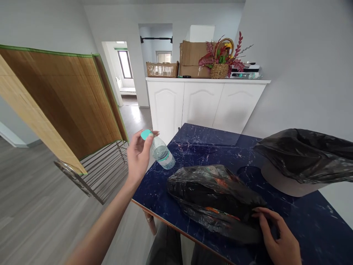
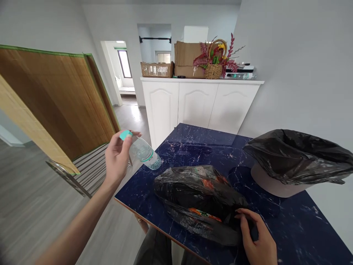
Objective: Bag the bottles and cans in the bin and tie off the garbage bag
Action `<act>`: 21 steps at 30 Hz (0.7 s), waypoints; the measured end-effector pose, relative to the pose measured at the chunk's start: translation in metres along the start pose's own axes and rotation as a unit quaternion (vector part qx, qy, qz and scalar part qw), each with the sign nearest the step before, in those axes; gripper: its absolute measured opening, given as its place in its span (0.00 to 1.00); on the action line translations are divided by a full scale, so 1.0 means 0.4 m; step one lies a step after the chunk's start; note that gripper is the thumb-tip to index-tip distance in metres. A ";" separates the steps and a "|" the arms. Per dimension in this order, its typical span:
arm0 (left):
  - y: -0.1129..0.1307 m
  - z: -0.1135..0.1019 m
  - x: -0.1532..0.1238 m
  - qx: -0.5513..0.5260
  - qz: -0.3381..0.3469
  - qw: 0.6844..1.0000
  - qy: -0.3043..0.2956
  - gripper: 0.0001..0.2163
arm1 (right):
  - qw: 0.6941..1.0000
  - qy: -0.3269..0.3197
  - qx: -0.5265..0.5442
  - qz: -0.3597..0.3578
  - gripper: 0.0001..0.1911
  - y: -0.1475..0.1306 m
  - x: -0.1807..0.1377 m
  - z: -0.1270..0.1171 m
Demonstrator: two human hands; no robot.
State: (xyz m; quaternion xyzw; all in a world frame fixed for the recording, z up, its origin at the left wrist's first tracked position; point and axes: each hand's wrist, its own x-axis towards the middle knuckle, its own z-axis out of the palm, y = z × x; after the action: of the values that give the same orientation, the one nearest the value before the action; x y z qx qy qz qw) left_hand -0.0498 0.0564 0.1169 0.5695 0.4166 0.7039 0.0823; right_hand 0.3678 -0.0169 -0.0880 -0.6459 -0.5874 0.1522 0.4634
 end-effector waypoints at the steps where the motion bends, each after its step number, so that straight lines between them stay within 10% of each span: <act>1: -0.015 0.008 0.007 0.000 -0.001 1.000 -0.009 0.11 | 1.000 0.002 -0.002 0.000 0.24 -0.002 0.000 0.000; 21: -0.314 0.154 0.068 0.073 -0.090 0.991 -0.064 0.17 | 0.999 -0.010 -0.003 0.043 0.28 0.000 0.009 0.009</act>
State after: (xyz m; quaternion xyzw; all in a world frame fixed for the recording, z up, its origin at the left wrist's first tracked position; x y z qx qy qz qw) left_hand -0.0504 0.1831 0.0514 0.5781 0.5104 0.6233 0.1298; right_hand 0.3662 -0.0120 -0.0887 -0.6704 -0.5636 0.1769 0.4490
